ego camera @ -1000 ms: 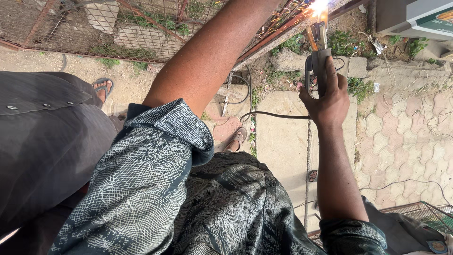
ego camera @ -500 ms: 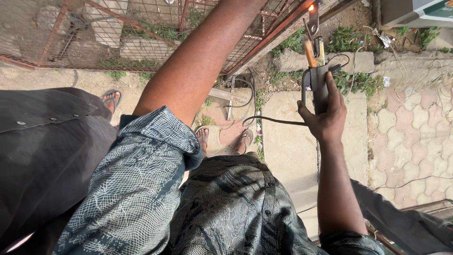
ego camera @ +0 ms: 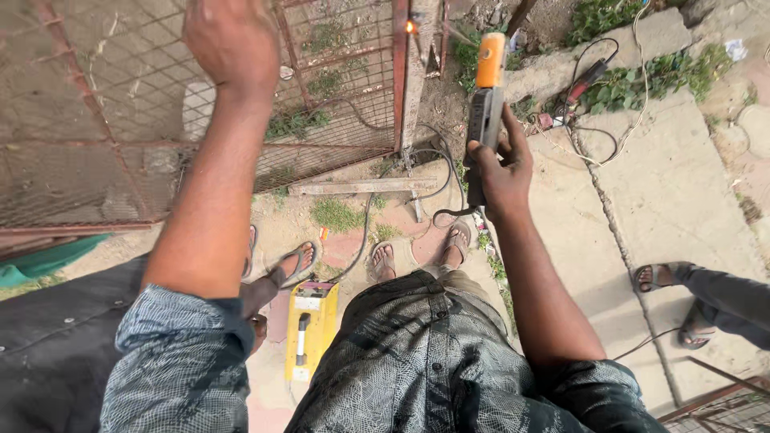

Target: The person welds a metal frame using a stick welder, applying the electrode to various joints and attachment points on the structure.

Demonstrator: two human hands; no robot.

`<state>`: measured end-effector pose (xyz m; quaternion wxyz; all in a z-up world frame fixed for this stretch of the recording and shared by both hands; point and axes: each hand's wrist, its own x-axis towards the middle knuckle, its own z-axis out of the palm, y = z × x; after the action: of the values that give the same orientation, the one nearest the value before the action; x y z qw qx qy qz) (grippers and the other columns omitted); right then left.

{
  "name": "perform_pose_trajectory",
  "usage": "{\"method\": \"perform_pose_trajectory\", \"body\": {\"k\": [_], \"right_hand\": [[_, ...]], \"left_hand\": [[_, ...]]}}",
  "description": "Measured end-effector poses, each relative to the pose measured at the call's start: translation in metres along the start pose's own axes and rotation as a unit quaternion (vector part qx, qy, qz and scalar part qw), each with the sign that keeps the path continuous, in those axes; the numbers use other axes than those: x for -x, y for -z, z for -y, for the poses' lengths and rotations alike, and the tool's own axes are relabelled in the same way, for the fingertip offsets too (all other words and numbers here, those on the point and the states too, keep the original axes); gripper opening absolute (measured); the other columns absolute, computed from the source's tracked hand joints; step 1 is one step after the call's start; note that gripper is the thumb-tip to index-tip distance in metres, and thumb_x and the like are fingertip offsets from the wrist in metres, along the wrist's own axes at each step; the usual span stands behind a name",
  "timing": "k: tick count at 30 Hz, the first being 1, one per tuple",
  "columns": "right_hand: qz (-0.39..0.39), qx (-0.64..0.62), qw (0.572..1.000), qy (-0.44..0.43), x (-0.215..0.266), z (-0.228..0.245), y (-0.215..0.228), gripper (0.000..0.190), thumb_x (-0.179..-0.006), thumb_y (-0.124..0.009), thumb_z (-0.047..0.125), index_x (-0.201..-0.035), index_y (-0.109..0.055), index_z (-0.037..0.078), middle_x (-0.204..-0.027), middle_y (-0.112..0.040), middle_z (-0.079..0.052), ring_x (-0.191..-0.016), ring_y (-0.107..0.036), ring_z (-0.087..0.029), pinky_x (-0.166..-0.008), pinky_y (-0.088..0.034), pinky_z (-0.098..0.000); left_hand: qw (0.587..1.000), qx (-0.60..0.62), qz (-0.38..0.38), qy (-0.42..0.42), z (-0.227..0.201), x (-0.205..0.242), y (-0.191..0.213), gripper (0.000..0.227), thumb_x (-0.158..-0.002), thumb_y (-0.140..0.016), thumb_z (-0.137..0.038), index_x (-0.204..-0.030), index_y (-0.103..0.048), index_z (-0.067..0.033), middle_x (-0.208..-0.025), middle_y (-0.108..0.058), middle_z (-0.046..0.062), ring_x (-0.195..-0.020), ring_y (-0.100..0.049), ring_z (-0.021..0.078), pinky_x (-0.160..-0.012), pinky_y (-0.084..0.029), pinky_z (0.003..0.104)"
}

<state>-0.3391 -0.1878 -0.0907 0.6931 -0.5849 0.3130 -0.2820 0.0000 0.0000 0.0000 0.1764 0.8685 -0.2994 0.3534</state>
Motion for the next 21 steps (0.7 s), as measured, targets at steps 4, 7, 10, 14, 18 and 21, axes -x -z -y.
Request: {"method": "perform_pose_trajectory", "body": {"k": [4, 7, 10, 14, 18, 21], "right_hand": [[0.024, -0.022, 0.999, 0.002, -0.01, -0.008, 0.0, 0.078, -0.093, -0.071, 0.003, -0.163, -0.039, 0.014, -0.112, -0.07, -0.011, -0.083, -0.065, -0.011, -0.066, -0.057, -0.0255], [0.033, -0.009, 0.999, -0.026, -0.018, -0.012, -0.003, 0.08, -0.089, -0.071, 0.004, -0.161, -0.038, 0.015, -0.116, -0.07, -0.01, -0.083, -0.068, -0.011, -0.063, -0.059, -0.0262], [0.048, -0.011, 0.999, -0.013, -0.023, -0.015, -0.007, 0.083, -0.088, -0.072, 0.003, -0.162, -0.036, 0.015, -0.117, -0.069, -0.012, -0.087, -0.071, -0.013, -0.067, -0.061, -0.0268], [0.056, -0.033, 0.995, -0.08, -0.029, -0.026, -0.013, 0.085, -0.087, -0.072, 0.005, -0.162, -0.035, 0.017, -0.11, -0.066, -0.013, -0.077, -0.066, -0.013, -0.056, -0.057, -0.0274], [0.069, -0.06, 0.995, -0.031, -0.028, -0.034, -0.013, 0.084, -0.092, -0.075, 0.005, -0.165, -0.036, 0.016, -0.113, -0.068, -0.013, -0.085, -0.066, -0.011, -0.064, -0.057, -0.0248], [0.071, -0.061, 0.994, -0.053, -0.027, -0.035, -0.012, 0.085, -0.089, -0.074, 0.005, -0.163, -0.033, 0.017, -0.111, -0.067, -0.012, -0.078, -0.065, -0.011, -0.056, -0.055, -0.0249]], "left_hand": [[0.999, -0.006, -0.023, -0.048, 0.021, 0.007, -0.004, 0.041, -0.106, -0.073, -0.014, -0.141, -0.056, -0.0017, -0.145, -0.054, 0.019, -0.11, -0.071, 0.0368, -0.09, -0.059, 0.045], [0.996, -0.036, -0.031, -0.072, 0.028, 0.01, -0.006, 0.06, -0.11, -0.068, -0.019, -0.158, -0.036, -0.0033, -0.161, -0.039, 0.017, -0.131, -0.068, 0.0343, -0.107, -0.061, 0.04], [0.998, -0.042, 0.015, -0.045, 0.026, 0.009, -0.001, 0.068, -0.112, -0.066, -0.02, -0.165, -0.026, -0.0057, -0.171, -0.031, 0.019, -0.14, -0.065, 0.032, -0.113, -0.059, 0.038], [0.995, -0.078, 0.014, -0.056, 0.024, 0.007, 0.006, 0.069, -0.115, -0.067, -0.021, -0.165, -0.023, -0.0065, -0.168, -0.029, 0.018, -0.148, -0.055, 0.0339, -0.12, -0.052, 0.039], [0.995, -0.079, 0.022, -0.052, 0.022, 0.008, 0.009, 0.067, -0.115, -0.067, -0.021, -0.165, -0.024, -0.0048, -0.167, -0.031, 0.02, -0.149, -0.054, 0.035, -0.122, -0.052, 0.04], [0.996, -0.073, 0.018, -0.055, 0.02, 0.006, 0.01, 0.066, -0.115, -0.067, -0.02, -0.165, -0.026, -0.006, -0.167, -0.032, 0.019, -0.149, -0.054, 0.0359, -0.12, -0.055, 0.038]]}}
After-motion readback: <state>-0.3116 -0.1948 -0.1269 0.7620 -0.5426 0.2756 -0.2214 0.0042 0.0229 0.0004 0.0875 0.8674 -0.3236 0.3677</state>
